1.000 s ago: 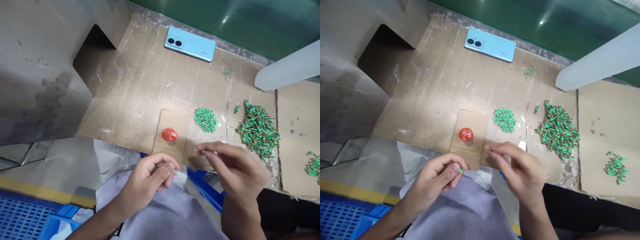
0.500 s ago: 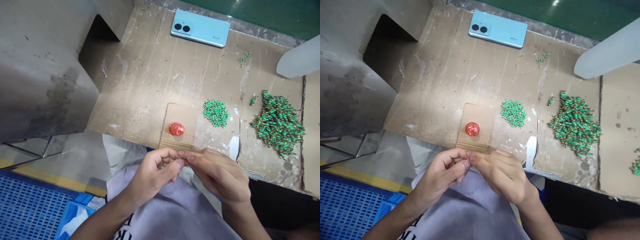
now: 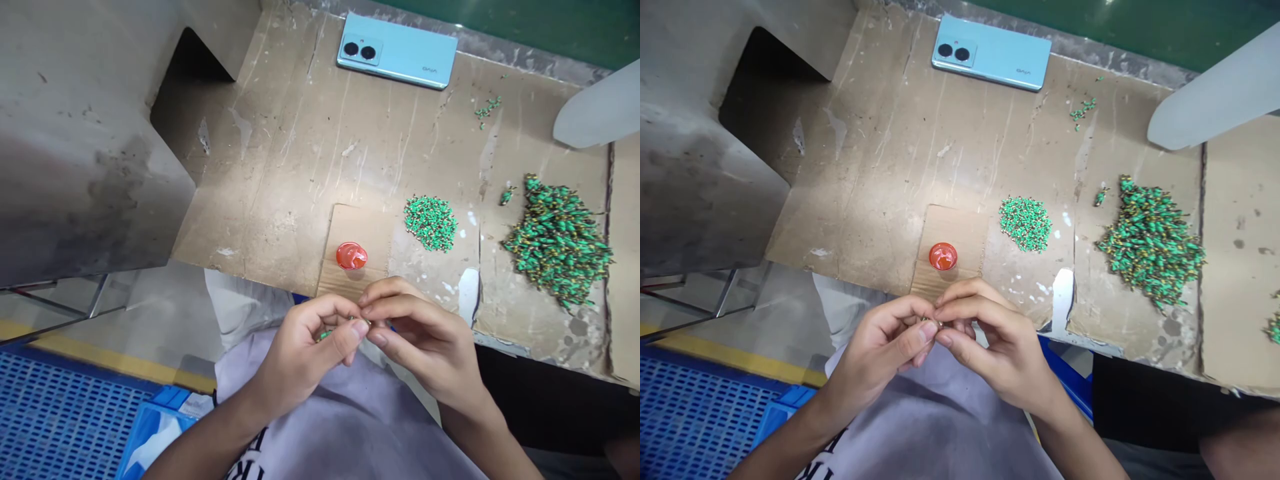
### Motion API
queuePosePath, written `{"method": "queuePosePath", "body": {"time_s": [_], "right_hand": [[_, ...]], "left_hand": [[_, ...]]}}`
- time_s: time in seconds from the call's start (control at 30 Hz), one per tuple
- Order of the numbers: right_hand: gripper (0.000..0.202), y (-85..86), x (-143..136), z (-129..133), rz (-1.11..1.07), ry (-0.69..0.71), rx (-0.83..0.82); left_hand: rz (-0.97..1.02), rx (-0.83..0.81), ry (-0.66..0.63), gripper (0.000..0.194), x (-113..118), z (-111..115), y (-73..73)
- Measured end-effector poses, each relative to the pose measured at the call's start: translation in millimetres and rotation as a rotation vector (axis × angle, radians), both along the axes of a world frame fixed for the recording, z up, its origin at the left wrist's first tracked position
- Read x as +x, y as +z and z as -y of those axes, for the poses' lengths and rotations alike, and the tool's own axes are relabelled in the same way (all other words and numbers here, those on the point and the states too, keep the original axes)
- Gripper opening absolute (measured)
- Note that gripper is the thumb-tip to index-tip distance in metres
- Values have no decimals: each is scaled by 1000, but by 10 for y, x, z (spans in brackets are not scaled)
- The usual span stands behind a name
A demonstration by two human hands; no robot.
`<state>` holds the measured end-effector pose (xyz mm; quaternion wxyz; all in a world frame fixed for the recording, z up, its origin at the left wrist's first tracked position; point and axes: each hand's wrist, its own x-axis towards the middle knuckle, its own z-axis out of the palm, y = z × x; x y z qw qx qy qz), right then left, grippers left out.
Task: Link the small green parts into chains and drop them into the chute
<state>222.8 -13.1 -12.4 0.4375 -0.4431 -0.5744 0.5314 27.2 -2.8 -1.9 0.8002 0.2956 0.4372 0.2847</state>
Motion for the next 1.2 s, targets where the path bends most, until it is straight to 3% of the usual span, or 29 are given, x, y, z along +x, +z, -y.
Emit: {"method": "queuePosePath", "body": {"time_s": [0.3, 0.57, 0.7, 1.03, 1.2], "right_hand": [[32, 22, -6, 42, 59, -27, 85], [18, 18, -21, 93, 104, -63, 17], [14, 50, 20, 104, 188, -32, 23], [11, 155, 77, 58, 244, 32, -54], [11, 46, 190, 35, 318, -146, 70]], "left_hand": [[-128, 93, -17, 21, -11, -1, 15], [-311, 409, -22, 16, -5, 43, 26], [-335, 457, -49, 16, -7, 49, 18], [-343, 402, -96, 22, -2, 84, -22], [-247, 203, 23, 28, -30, 30, -19]]}}
